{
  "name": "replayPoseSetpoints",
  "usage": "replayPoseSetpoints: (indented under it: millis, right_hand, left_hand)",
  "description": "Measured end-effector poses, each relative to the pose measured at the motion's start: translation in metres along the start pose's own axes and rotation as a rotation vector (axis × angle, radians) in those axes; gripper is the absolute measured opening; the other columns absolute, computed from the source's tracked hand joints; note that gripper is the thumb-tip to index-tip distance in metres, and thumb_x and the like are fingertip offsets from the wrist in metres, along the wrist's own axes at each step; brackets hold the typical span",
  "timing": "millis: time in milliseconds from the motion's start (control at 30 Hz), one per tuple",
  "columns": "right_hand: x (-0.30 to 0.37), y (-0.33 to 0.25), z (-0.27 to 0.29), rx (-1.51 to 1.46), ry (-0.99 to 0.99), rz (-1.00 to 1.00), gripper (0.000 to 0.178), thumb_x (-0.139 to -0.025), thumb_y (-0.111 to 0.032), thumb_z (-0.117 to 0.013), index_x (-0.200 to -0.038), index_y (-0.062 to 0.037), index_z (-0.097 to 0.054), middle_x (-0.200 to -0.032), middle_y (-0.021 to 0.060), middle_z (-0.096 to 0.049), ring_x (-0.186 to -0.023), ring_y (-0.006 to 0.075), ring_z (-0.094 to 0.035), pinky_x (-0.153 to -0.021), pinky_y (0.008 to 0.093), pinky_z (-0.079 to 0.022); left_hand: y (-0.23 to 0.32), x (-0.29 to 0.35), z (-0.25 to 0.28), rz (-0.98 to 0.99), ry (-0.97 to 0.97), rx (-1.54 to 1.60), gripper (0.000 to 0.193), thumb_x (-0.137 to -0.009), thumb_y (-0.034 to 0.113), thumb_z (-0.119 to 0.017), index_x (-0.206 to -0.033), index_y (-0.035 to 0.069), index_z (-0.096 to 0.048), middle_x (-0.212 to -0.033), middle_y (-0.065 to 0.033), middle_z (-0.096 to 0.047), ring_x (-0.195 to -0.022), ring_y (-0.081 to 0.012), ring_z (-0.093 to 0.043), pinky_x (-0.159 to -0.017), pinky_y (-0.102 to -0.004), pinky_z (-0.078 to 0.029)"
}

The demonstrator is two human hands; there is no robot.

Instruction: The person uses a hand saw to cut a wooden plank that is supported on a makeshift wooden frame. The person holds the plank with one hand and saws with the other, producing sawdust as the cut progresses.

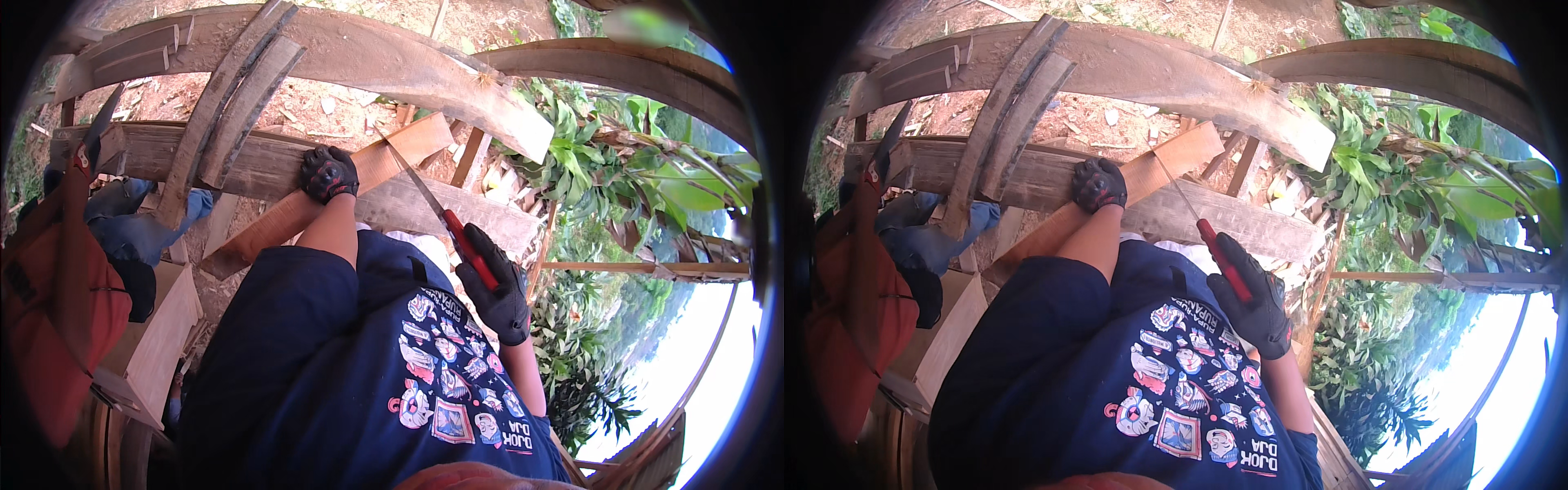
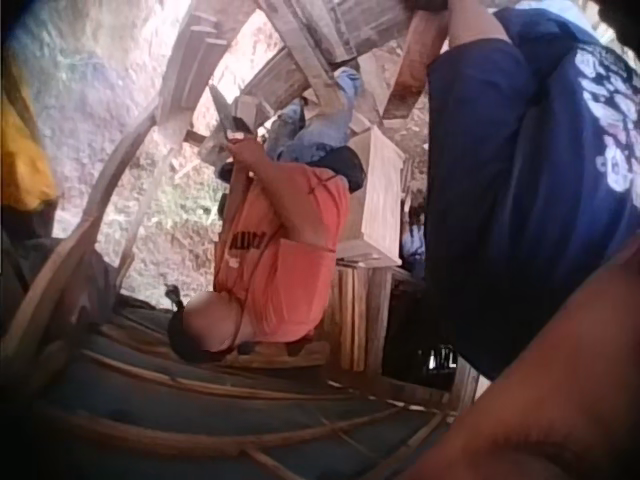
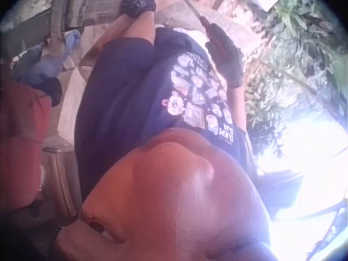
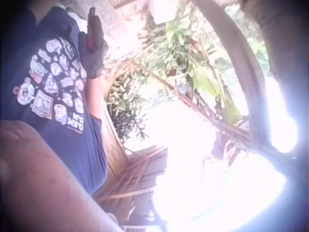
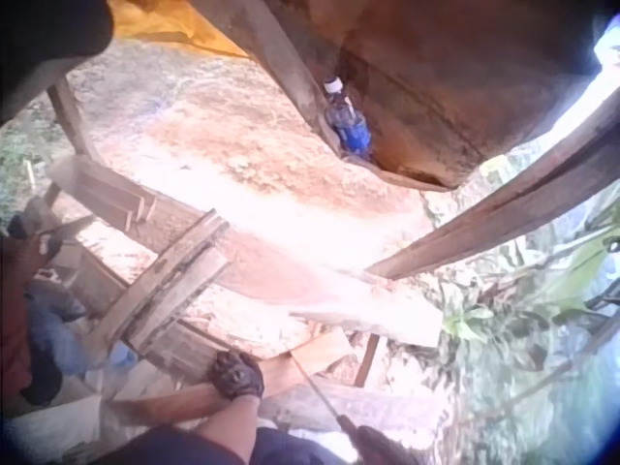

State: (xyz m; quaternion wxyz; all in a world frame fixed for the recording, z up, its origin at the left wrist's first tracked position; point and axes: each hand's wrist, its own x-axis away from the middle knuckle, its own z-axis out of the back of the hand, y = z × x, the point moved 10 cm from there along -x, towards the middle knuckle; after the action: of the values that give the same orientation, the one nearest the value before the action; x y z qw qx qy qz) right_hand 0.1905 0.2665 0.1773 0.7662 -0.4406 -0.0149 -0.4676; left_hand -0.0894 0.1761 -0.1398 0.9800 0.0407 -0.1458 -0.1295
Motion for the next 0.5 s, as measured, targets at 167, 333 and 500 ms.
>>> replayPoseSetpoints:
  millis: [167,333,500]
  right_hand:
    - [-0.037,-0.012,-0.004,0.077,0.082,-0.009,0.046,-0.104,-0.015,-0.072,-0.148,-0.0099,-0.066,-0.129,0.0191,-0.079,-0.116,0.0385,-0.078,-0.097,0.0450,-0.062]
    - [-0.084,-0.019,-0.020,-0.007,0.027,0.035,0.039,-0.107,-0.017,-0.068,-0.145,-0.0091,-0.069,-0.131,0.0166,-0.079,-0.119,0.0364,-0.077,-0.097,0.0424,-0.062]
    - [-0.113,-0.021,-0.022,0.074,0.043,0.025,0.036,-0.107,-0.023,-0.067,-0.140,-0.0087,-0.074,-0.130,0.0186,-0.079,-0.118,0.0373,-0.078,-0.099,0.0435,-0.061]
  left_hand:
    - [0.000,0.000,0.000,-0.032,0.012,-0.012,0.033,-0.104,0.039,-0.058,-0.106,0.013,-0.077,-0.112,-0.0139,-0.073,-0.106,-0.0349,-0.073,-0.090,-0.0509,-0.059]
    - [0.003,0.000,-0.002,-0.017,-0.054,-0.063,0.037,-0.105,0.042,-0.056,-0.110,0.012,-0.077,-0.118,-0.0140,-0.072,-0.110,-0.0341,-0.073,-0.093,-0.0507,-0.060]
    - [0.006,-0.003,-0.002,0.009,-0.161,-0.079,0.041,-0.107,0.044,-0.053,-0.117,0.012,-0.076,-0.123,-0.0139,-0.073,-0.117,-0.0338,-0.072,-0.096,-0.0511,-0.061]
